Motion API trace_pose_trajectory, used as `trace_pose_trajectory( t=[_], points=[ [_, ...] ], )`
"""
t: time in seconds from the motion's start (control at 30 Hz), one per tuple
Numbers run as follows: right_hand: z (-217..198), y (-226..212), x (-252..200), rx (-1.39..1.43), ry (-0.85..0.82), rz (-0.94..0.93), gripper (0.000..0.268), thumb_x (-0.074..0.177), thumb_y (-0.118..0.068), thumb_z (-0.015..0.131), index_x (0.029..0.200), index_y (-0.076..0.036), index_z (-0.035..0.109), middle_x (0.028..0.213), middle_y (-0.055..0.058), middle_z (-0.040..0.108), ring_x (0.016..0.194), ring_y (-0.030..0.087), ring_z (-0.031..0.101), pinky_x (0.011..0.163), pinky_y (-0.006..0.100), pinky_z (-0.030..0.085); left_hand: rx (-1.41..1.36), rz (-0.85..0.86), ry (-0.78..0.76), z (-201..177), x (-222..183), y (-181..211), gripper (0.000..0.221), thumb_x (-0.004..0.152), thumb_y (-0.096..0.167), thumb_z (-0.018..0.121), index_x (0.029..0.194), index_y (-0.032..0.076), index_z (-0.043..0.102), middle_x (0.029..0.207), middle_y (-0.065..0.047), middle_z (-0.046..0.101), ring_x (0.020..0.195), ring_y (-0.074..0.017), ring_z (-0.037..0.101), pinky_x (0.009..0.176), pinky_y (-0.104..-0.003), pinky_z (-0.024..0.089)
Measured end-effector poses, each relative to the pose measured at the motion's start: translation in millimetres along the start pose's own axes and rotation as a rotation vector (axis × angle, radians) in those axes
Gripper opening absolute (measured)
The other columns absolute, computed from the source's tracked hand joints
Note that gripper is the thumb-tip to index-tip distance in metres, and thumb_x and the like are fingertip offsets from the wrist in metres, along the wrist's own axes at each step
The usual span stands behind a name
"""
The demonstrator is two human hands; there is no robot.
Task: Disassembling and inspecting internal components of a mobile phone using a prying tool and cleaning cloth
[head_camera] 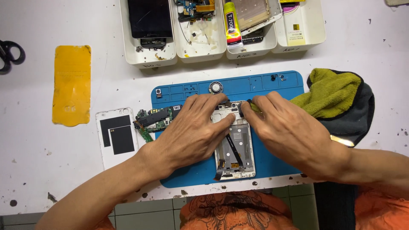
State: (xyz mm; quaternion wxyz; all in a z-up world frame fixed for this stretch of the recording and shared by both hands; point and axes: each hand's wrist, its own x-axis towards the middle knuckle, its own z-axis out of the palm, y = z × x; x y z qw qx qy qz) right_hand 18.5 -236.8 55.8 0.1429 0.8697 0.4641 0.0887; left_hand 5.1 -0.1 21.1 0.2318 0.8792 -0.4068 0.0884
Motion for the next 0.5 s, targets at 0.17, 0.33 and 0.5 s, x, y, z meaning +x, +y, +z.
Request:
trace_pose_trajectory(
  t=[0.17,0.33,0.5],
  points=[
    [6,2,-1,0.082,-0.036,0.029,0.028,0.089,0.000,0.054,0.115,-0.007,0.058,0.088,0.010,0.057,0.074,0.026,0.055,0.066,0.038,0.049,0.014,0.000,0.004,1,-1,0,0.022,0.099,0.017,0.065,0.117,0.006,0.059,0.131,-0.029,0.054,0.114,-0.0435,0.057,0.093,-0.055,0.047],
    [13,4,1,0.128,-0.036,0.059,0.023,0.085,0.001,0.056,0.106,-0.010,0.057,0.089,0.009,0.057,0.078,0.027,0.059,0.061,0.038,0.054,0.007,0.006,0.012,2,0,-1,0.021,0.098,0.016,0.066,0.115,0.005,0.060,0.130,-0.029,0.054,0.113,-0.0444,0.057,0.092,-0.056,0.046],
    [-1,7,-3,0.121,-0.087,0.088,0.037,0.090,0.008,0.052,0.125,-0.003,0.058,0.090,0.011,0.062,0.072,0.024,0.059,0.061,0.037,0.054,-0.001,-0.006,-0.020,1,-1,-1,0.021,0.102,0.018,0.062,0.118,0.005,0.058,0.133,-0.030,0.052,0.113,-0.0450,0.057,0.092,-0.056,0.048]
  ],
)
